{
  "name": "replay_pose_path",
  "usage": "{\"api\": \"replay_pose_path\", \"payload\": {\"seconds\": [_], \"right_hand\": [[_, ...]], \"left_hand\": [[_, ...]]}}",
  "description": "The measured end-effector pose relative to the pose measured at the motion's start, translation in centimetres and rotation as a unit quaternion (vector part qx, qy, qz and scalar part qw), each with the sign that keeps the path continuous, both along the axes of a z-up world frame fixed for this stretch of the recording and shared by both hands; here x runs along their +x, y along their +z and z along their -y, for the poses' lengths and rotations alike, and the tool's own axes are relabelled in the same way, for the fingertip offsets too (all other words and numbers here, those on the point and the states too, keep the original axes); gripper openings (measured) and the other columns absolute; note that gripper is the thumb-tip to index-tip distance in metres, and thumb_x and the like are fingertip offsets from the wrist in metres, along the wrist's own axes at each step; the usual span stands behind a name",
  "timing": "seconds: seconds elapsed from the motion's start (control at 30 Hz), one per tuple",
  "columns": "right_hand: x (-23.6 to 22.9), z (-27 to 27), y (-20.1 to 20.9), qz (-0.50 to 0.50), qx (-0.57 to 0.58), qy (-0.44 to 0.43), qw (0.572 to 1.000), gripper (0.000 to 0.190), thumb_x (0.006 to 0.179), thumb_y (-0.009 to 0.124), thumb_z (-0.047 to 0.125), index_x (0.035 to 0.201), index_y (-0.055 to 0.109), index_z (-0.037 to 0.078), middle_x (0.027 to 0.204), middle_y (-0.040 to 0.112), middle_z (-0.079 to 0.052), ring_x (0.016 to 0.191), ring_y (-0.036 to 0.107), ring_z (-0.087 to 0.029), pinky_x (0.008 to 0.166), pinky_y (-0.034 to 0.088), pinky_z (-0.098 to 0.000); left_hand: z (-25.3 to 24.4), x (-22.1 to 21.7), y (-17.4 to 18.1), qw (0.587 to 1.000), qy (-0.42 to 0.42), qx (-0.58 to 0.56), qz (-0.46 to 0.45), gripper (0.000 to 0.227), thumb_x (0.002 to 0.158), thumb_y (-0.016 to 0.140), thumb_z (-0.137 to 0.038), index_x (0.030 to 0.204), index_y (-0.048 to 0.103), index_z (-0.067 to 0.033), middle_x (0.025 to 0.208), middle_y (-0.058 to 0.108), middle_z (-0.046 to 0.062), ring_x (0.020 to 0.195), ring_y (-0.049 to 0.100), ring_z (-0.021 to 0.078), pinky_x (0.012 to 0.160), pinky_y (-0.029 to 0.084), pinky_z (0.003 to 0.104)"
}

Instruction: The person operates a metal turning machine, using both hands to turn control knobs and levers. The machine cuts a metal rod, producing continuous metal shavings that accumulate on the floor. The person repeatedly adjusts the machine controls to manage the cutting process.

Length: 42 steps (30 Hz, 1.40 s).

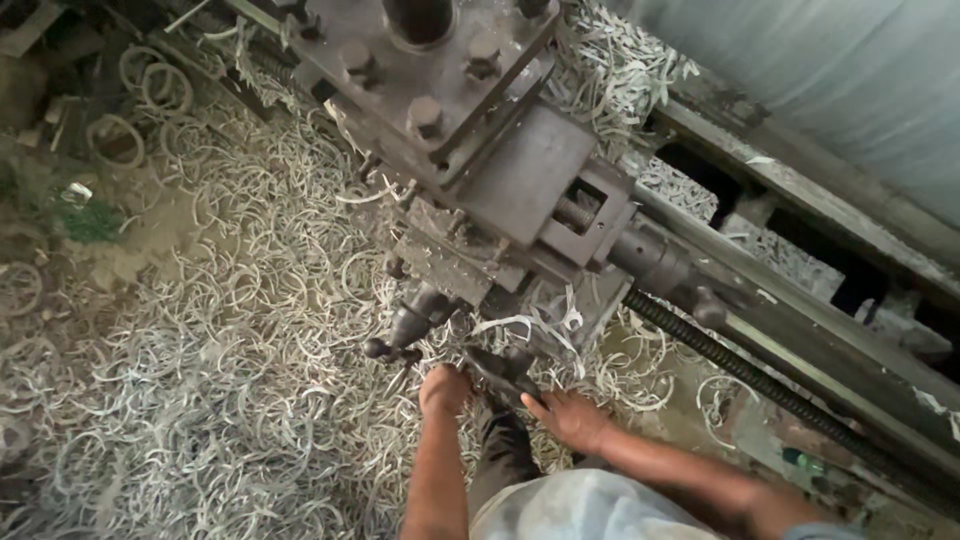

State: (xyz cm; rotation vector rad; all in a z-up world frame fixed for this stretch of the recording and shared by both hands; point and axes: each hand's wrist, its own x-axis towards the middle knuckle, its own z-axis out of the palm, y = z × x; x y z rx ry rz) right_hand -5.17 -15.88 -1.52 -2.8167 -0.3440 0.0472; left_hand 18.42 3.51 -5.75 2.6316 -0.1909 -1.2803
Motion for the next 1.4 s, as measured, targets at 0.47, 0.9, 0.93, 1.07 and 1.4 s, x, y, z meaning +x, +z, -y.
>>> {"api": "replay_pose_path", "payload": {"seconds": [0.47,0.9,0.93,1.07,1.4], "right_hand": [[4.1,-2.3,0.9,-0.081,0.001,-0.066,0.995,0.076,0.090,0.056,0.007,0.158,0.032,0.031,0.081,0.060,-0.015,0.064,0.065,-0.034,0.054,0.055,-0.0471],[13.1,-4.6,10.0,-0.305,-0.001,-0.107,0.946,0.077,0.097,0.049,0.007,0.165,0.016,0.024,0.093,0.065,-0.024,0.072,0.070,-0.039,0.059,0.058,-0.0531],[13.6,-4.7,9.9,-0.304,0.010,-0.105,0.947,0.077,0.097,0.048,0.008,0.165,0.016,0.023,0.092,0.066,-0.024,0.073,0.070,-0.039,0.060,0.057,-0.0534],[15.7,-4.8,9.3,-0.339,0.039,-0.106,0.934,0.075,0.094,0.045,0.012,0.165,0.022,0.017,0.092,0.068,-0.025,0.080,0.071,-0.043,0.070,0.057,-0.0557],[19.5,-7.0,2.8,-0.446,0.104,-0.336,0.823,0.083,0.103,0.023,0.067,0.118,0.071,0.000,0.124,0.067,-0.024,0.118,0.064,-0.041,0.104,0.048,-0.0494]], "left_hand": [[0.0,0.5,-4.8,0.997,-0.060,-0.035,0.020,0.035,0.085,0.067,-0.038,0.096,0.079,-0.0065,0.106,0.074,0.022,0.105,0.071,0.0395,0.092,0.057,0.048],[0.8,-1.5,-7.5,0.993,-0.074,-0.072,-0.049,0.050,0.077,0.075,-0.046,0.109,0.077,-0.0085,0.115,0.072,0.022,0.112,0.069,0.0386,0.097,0.055,0.049],[0.8,-1.5,-7.7,0.990,-0.106,-0.067,-0.058,0.051,0.072,0.079,-0.043,0.109,0.076,-0.0086,0.114,0.073,0.021,0.112,0.069,0.0377,0.097,0.056,0.048],[1.1,-2.4,-7.5,0.979,-0.078,-0.158,-0.103,0.040,0.088,0.062,-0.040,0.113,0.076,-0.0116,0.109,0.079,0.018,0.107,0.074,0.0365,0.094,0.057,0.049],[0.5,-7.0,-8.1,0.905,-0.151,-0.387,0.093,0.042,0.089,0.064,-0.027,0.130,0.065,-0.0211,0.123,0.073,0.015,0.115,0.067,0.0381,0.096,0.053,0.051]]}}
